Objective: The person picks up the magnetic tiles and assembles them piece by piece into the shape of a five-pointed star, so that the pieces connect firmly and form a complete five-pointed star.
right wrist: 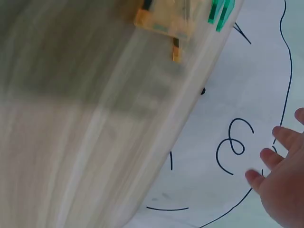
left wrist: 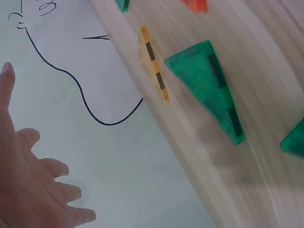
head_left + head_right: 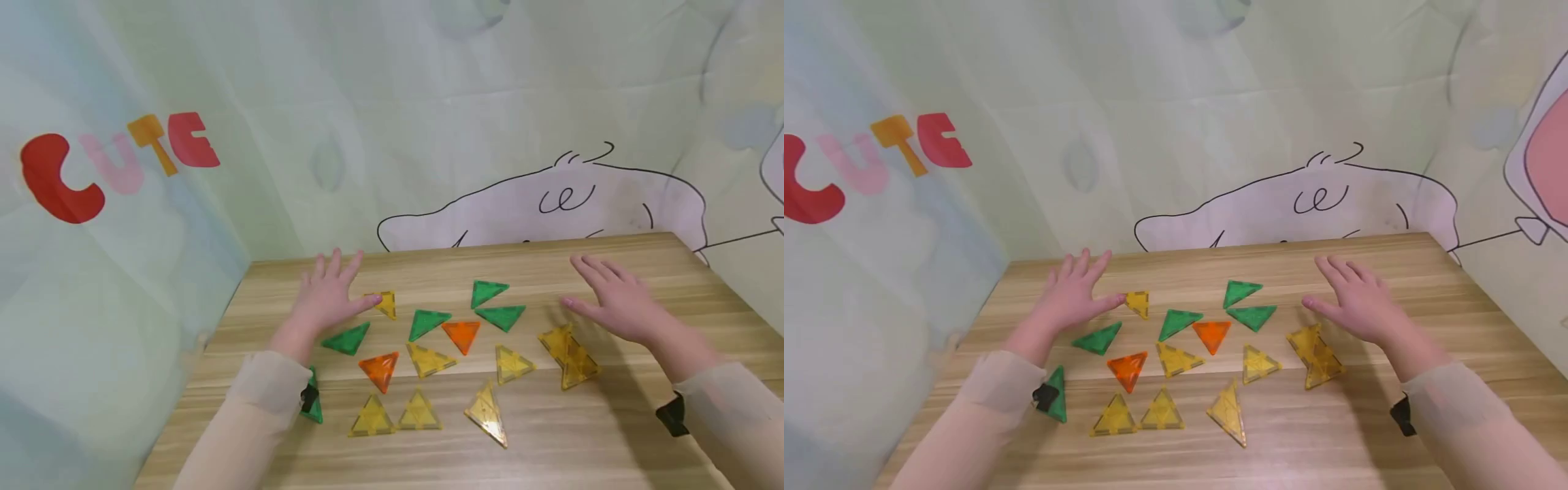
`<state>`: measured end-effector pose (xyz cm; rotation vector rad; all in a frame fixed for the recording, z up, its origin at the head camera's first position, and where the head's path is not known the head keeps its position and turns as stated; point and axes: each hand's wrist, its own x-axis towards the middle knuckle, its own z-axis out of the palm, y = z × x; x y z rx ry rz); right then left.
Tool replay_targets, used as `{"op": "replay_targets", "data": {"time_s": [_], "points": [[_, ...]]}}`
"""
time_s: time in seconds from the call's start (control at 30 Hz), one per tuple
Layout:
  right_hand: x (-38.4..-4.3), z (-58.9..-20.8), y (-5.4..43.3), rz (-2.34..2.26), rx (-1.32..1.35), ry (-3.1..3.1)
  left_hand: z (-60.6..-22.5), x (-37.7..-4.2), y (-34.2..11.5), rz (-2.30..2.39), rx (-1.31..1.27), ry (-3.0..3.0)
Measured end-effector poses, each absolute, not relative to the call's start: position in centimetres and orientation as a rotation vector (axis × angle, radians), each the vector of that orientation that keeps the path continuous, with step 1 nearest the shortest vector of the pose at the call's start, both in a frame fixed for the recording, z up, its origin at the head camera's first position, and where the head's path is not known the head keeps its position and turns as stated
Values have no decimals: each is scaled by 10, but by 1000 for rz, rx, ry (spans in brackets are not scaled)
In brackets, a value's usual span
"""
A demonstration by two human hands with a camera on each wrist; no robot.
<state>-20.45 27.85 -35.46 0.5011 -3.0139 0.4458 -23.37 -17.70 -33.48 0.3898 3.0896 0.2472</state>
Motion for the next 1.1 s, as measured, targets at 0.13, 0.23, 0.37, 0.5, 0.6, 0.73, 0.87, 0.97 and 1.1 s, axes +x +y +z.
{"op": "replay_targets", "data": {"time_s": [0.13, 0.23, 0.37, 0.5, 0.6, 0.73, 0.87, 0.97, 1.1], "points": [[-197, -361, 276, 572, 606, -2945, -341, -227, -176, 277, 418, 3073], [-192, -365, 273, 684, 648, -2902, -345, -223, -177, 295, 434, 3072], [-187, -371, 269, 758, 676, -2869, -350, -215, -179, 343, 461, 3088], [-182, -377, 267, 802, 698, -2846, -356, -205, -183, 385, 488, 3100], [-179, -383, 265, 830, 719, -2819, -362, -197, -185, 438, 533, 3111], [-174, -392, 260, 833, 728, -2807, -371, -191, -183, 519, 634, 3115], [-170, -398, 250, 802, 739, -2813, -377, -186, -178, 586, 734, 3093], [-167, -401, 241, 770, 781, -2799, -380, -181, -173, 635, 800, 3059], [-162, -407, 230, 748, 859, -2765, -387, -177, -168, 677, 854, 3013]]}}
